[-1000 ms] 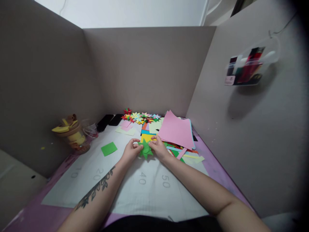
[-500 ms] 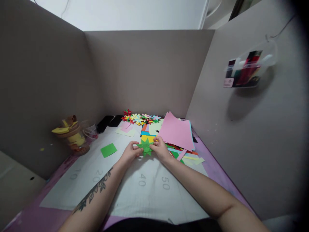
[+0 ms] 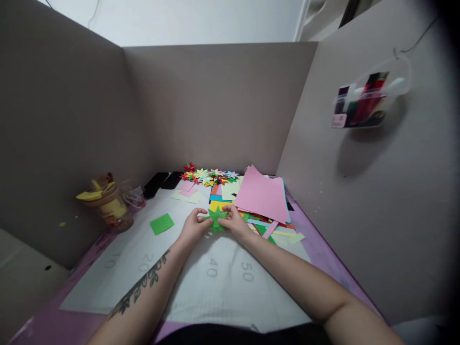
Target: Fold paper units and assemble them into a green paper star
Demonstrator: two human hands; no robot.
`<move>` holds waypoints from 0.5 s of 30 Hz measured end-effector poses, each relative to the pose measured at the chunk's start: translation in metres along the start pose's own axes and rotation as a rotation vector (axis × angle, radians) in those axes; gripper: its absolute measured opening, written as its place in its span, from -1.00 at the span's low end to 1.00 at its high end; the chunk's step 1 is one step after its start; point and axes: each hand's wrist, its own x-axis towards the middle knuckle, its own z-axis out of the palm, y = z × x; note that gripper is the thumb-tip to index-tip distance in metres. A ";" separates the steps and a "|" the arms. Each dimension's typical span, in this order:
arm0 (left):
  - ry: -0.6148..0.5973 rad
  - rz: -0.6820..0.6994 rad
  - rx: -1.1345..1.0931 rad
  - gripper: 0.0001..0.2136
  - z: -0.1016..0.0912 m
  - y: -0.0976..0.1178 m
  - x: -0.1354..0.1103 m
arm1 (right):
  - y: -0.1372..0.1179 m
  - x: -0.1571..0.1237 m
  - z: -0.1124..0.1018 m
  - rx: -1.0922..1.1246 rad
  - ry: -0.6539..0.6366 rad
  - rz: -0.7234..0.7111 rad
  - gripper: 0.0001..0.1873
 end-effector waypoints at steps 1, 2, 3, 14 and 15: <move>0.001 0.001 -0.003 -0.65 0.000 0.000 0.000 | 0.001 0.001 -0.001 0.020 -0.012 0.023 -0.55; 0.000 0.000 -0.004 -0.65 0.000 -0.001 0.000 | 0.002 0.002 -0.002 0.041 -0.026 0.043 -0.56; -0.006 -0.004 -0.007 -0.64 0.000 -0.001 0.000 | 0.003 0.002 -0.003 0.055 -0.038 0.054 -0.57; -0.094 -0.041 -0.079 -0.55 0.002 -0.006 0.001 | 0.003 0.001 0.000 -0.029 -0.076 -0.021 -0.51; -0.088 -0.037 -0.093 -0.54 0.002 -0.007 0.002 | 0.003 0.001 -0.001 -0.078 -0.065 -0.053 -0.53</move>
